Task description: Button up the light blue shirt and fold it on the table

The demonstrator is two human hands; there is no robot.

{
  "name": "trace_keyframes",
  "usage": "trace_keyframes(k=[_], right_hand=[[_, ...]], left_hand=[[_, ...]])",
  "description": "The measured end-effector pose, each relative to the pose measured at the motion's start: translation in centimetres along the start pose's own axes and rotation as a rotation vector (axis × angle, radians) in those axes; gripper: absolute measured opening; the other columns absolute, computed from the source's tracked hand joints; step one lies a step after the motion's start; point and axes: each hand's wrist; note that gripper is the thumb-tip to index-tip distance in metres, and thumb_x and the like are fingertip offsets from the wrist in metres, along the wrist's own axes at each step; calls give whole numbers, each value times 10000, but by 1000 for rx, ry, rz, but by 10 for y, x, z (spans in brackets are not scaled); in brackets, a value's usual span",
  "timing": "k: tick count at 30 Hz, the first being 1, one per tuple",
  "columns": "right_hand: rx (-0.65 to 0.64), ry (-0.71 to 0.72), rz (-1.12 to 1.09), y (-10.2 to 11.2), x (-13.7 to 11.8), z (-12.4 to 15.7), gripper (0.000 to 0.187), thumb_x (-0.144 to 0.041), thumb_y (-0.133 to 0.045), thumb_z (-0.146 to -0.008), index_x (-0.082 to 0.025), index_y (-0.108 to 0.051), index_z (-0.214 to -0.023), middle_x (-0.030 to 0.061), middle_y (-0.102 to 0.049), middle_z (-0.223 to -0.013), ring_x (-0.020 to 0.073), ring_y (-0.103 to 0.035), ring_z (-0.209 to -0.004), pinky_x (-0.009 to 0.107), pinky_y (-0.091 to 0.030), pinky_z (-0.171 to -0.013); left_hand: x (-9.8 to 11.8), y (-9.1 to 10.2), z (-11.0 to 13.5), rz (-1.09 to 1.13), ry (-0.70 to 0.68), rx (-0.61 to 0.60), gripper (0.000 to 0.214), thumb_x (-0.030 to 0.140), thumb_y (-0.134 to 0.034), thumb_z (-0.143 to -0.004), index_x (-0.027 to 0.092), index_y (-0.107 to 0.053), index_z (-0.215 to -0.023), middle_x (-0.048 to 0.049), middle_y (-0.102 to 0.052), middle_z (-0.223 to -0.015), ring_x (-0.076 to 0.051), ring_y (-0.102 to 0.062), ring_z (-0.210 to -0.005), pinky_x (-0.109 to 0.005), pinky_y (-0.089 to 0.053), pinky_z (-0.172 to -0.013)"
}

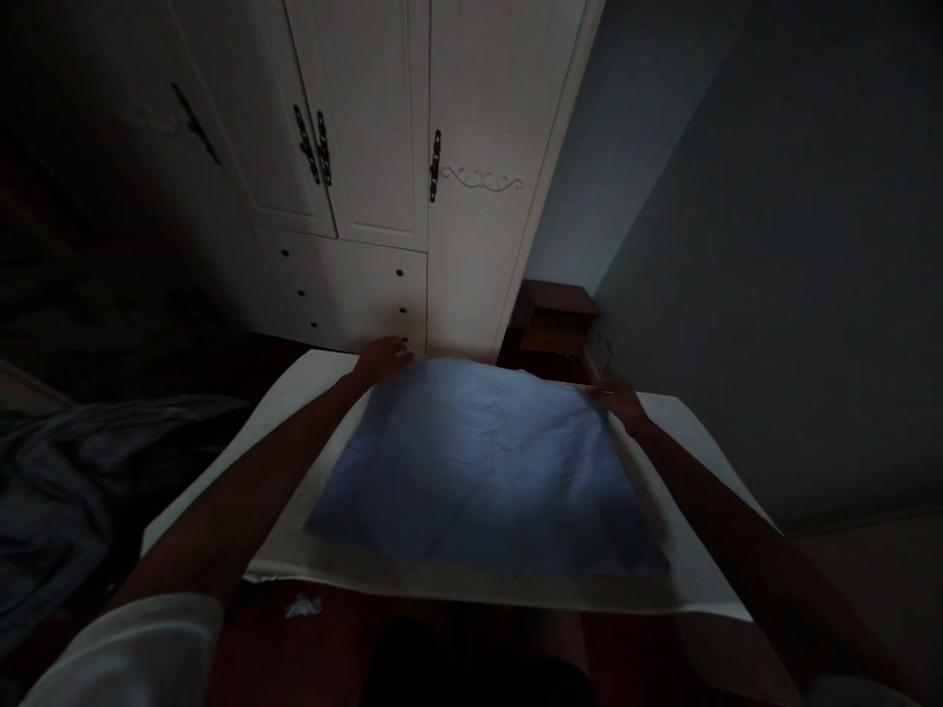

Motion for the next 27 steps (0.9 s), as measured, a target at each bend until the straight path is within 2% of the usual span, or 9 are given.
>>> trace_keyframes(k=[2, 4, 8, 11, 14, 17, 21, 24, 27], right_hand=[[-46, 79, 100, -13, -7, -7, 334, -168, -868, -473, -202, -670, -740, 72, -718, -936, 284, -641, -1043, 408, -500, -923], [-136, 147, 187, -32, -12, -13, 348, -183, -863, -503, -212, -708, -813, 78, -718, -1026, 298, -614, -1115, 442, -441, -1015], [-334, 255, 341, -73, -17, -21, 226, -207, -788, -618, -215, -731, -837, 71, -738, -909, 288, -677, -944, 466, -477, -949], [-398, 319, 404, -89, -17, -24, 105, -198, -744, -648, -212, -730, -752, 59, -731, -808, 268, -679, -839, 441, -494, -895], [-425, 365, 434, -88, -16, -23, 64, -198, -715, -668, -209, -729, -730, 58, -723, -814, 251, -665, -824, 412, -497, -865], [-444, 438, 440, -78, -17, -18, 70, -253, -719, -692, -206, -721, -743, 61, -708, -854, 232, -647, -847, 376, -496, -848], [-449, 555, 403, -68, -19, -13, 199, -406, -701, -743, -211, -667, -764, 43, -665, -840, 205, -610, -833, 338, -478, -831], [-429, 544, 384, -71, -19, -19, 229, -432, -683, -751, -214, -616, -770, 28, -643, -827, 186, -584, -813, 313, -472, -809], [-420, 435, 338, -80, -15, -31, 250, -395, -735, -681, -212, -611, -797, 18, -643, -805, 175, -593, -783, 311, -487, -774]], left_hand=[[12, -8, -8, -81, -95, -64, 253, 385, -639, -746, 190, -705, -894, -106, -694, -1110, -281, -599, -1122, -366, -409, -1006], [22, -21, -15, -133, -157, -132, 324, 398, -618, -765, 192, -699, -1002, -108, -681, -1177, -276, -589, -1155, -363, -407, -1017], [38, -44, -25, -174, -223, -220, 370, 404, -574, -802, 175, -696, -1065, -107, -719, -1074, -247, -651, -1028, -323, -472, -910], [45, -52, -27, -192, -277, -250, 339, 378, -598, -780, 159, -724, -1007, -98, -729, -938, -235, -670, -913, -306, -492, -831], [48, -55, -24, -195, -341, -261, 304, 366, -644, -743, 171, -745, -954, -83, -718, -919, -227, -655, -906, -303, -482, -838], [47, -53, -21, -187, -377, -249, 335, 383, -674, -720, 167, -747, -966, -90, -708, -922, -229, -642, -905, -307, -481, -827], [45, -46, -24, -100, -437, -245, 289, 416, -620, -774, 163, -754, -821, -83, -710, -871, -206, -648, -856, -278, -481, -791], [48, -44, -31, -94, -389, -245, 328, 405, -528, -853, 158, -743, -830, -66, -720, -844, -189, -657, -811, -255, -481, -762], [52, -51, -33, -218, -322, -194, 311, 346, -482, -887, 160, -732, -899, -72, -722, -886, -206, -662, -855, -271, -479, -802]])
Point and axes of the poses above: each hand's wrist, its own z-axis away from the middle knuckle, its own y-axis out of the back of the hand, x = y × z
